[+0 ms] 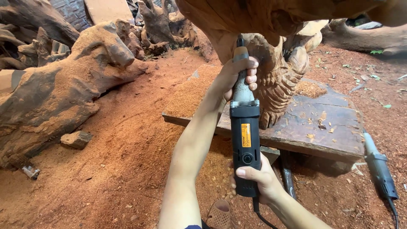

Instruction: Carving intricate details into a large wooden sculpture using a power carving tool.

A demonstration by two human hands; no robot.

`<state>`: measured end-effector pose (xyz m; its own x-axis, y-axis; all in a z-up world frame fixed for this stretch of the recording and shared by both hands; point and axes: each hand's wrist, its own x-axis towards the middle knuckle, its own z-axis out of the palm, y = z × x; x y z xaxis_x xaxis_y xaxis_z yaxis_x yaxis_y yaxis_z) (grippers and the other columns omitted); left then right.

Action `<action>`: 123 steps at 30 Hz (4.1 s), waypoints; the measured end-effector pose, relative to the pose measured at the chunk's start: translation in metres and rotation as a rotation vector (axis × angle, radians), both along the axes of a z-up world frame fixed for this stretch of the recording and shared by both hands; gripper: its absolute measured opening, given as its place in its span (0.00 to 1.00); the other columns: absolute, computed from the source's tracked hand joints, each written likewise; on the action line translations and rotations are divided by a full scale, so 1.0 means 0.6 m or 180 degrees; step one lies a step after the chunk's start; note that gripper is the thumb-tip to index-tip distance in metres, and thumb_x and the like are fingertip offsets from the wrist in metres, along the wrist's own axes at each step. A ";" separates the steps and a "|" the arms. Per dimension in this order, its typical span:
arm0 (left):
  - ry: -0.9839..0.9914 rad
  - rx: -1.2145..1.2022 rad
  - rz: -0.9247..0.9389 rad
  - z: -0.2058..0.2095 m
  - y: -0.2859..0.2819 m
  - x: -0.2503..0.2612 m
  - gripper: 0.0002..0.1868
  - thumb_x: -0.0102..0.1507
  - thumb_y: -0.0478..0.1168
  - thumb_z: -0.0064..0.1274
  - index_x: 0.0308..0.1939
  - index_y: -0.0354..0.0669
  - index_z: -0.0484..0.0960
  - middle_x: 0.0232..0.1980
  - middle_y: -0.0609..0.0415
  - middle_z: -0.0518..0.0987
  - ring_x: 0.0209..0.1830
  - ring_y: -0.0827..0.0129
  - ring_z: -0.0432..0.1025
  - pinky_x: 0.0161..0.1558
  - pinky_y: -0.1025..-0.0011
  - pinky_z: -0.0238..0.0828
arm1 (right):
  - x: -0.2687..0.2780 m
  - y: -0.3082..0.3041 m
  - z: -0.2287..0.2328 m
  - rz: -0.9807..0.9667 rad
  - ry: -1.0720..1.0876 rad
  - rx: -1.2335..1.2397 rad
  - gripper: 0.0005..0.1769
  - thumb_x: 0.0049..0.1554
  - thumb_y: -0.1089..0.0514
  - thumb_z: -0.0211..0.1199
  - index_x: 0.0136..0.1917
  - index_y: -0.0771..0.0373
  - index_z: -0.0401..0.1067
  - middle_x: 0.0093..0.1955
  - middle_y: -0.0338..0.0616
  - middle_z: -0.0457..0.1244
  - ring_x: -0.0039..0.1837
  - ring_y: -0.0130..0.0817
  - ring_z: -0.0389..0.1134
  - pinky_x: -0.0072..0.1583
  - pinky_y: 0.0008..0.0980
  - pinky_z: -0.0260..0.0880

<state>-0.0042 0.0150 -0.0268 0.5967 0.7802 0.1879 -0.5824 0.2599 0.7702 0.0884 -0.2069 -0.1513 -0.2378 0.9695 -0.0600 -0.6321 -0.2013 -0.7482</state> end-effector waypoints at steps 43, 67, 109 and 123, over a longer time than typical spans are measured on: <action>0.0577 -0.0936 0.2639 -0.305 -0.156 -0.201 0.07 0.57 0.36 0.55 0.38 0.40 0.82 0.16 0.65 0.59 0.16 0.75 0.57 0.28 0.71 0.62 | 0.101 0.103 -0.269 0.2946 0.0402 -0.0001 0.53 0.44 0.74 0.73 0.78 0.63 0.53 0.48 0.65 0.63 0.33 0.47 0.72 0.29 0.40 0.75; 0.0689 -0.0557 0.3048 -0.265 -0.249 -0.259 0.21 0.62 0.38 0.54 0.56 0.30 0.80 0.17 0.64 0.55 0.15 0.76 0.51 0.22 0.73 0.55 | -0.013 0.100 -0.335 0.3826 0.1771 -0.0564 0.42 0.44 0.79 0.68 0.69 0.78 0.53 0.46 0.73 0.63 0.34 0.61 0.70 0.31 0.50 0.74; 0.0287 -0.0931 0.2958 -0.201 -0.294 -0.233 0.04 0.60 0.27 0.52 0.38 0.32 0.79 0.17 0.56 0.65 0.14 0.70 0.62 0.21 0.68 0.64 | 0.116 0.004 0.446 -0.3227 -0.4447 0.4747 0.60 0.60 0.32 0.76 0.82 0.70 0.45 0.80 0.66 0.55 0.77 0.62 0.60 0.77 0.56 0.63; 0.0358 -0.0888 0.2923 -0.258 -0.294 -0.225 0.07 0.58 0.28 0.55 0.40 0.29 0.79 0.16 0.55 0.68 0.13 0.70 0.65 0.20 0.67 0.69 | 0.193 0.098 0.466 -0.3037 -0.5794 0.4554 0.30 0.72 0.33 0.82 0.40 0.51 0.75 0.35 0.24 0.65 0.37 0.22 0.64 0.39 0.31 0.59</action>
